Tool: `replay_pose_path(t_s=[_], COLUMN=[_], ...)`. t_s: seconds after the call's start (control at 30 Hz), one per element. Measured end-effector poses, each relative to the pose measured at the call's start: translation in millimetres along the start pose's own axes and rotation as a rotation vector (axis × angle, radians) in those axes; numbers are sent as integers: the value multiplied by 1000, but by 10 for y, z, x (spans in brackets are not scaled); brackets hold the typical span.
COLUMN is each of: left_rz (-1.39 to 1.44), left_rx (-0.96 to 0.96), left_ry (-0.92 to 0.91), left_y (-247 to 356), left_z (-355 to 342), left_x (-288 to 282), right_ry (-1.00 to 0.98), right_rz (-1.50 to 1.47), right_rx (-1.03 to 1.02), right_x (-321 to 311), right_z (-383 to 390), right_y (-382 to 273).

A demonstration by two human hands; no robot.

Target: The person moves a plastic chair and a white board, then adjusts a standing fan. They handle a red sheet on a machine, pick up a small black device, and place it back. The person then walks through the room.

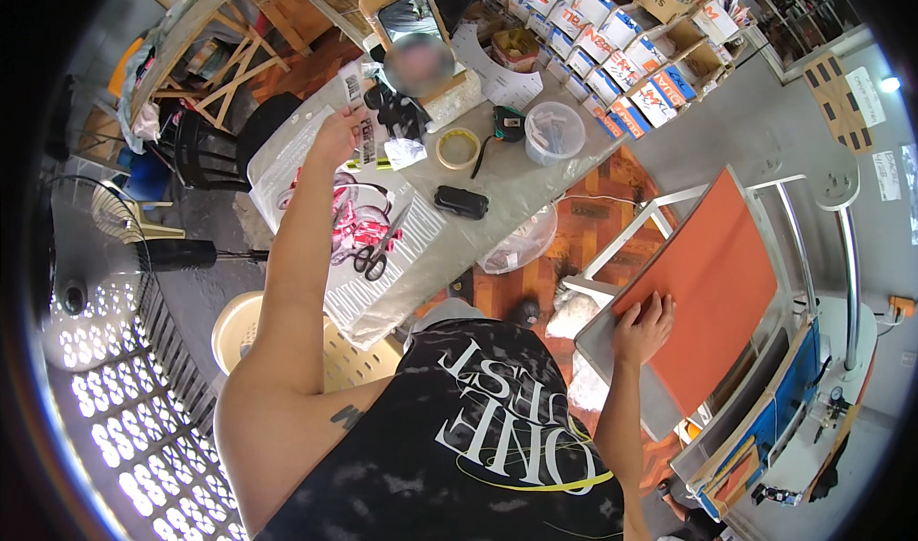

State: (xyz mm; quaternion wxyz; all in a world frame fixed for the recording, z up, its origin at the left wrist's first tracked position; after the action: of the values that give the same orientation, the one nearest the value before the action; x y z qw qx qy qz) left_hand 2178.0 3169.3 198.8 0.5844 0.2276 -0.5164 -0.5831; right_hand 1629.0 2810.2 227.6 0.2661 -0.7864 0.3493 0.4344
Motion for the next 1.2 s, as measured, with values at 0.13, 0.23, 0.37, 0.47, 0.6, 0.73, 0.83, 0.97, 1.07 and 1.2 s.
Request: replay_pose_path(t_s=[0.13,0.23,0.37,0.47,0.6,0.73,0.83,0.97,1.07,1.2], left_rz=[-632,-1315,-1765,-1924,-1928,-1302,-1052,-694,-831,-942], left_rx=[112,419,498,624,642,622,387,300,532,1129], left_ry=[298,340,81,43,188,447,536,142,-195,-318], left_y=[-210,-241,-437,-613,-612,-371,-239,-345,-172,142], left_z=[-37,97,421,494,523,954,1268,1667,1664,1442], left_x=[-150,-175,-294,-353,-595,-849,-619,727,2077,3708], right_ry=[1,14,38,39,40,57,44,42,57,75], right_rz=[36,46,58,34,25,12,-23,-40,-61,-118], right_rx=[16,-2,-11,27,44,62,104,110,107,117], right_x=[16,39,43,29,-12,-48,-75,-118,-142,-171], right_z=[17,23,21,14,4,-19,-35,-42,-56,-69], right_y=[-9,-2,5,-8,-39,-54,-44,-35,-23,12])
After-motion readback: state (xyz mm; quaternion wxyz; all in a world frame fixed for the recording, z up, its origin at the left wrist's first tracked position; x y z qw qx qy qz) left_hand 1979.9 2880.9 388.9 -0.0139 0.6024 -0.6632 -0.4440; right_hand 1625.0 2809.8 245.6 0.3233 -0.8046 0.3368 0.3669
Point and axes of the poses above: each hand's wrist, its own z-axis away from the middle knuckle, its own x-axis out of the palm, y = z × x, the point moved 3 cm from there along -z, towards the middle knuckle, and after that the axes turned 11 degrees about y, right-handed, at the moved point
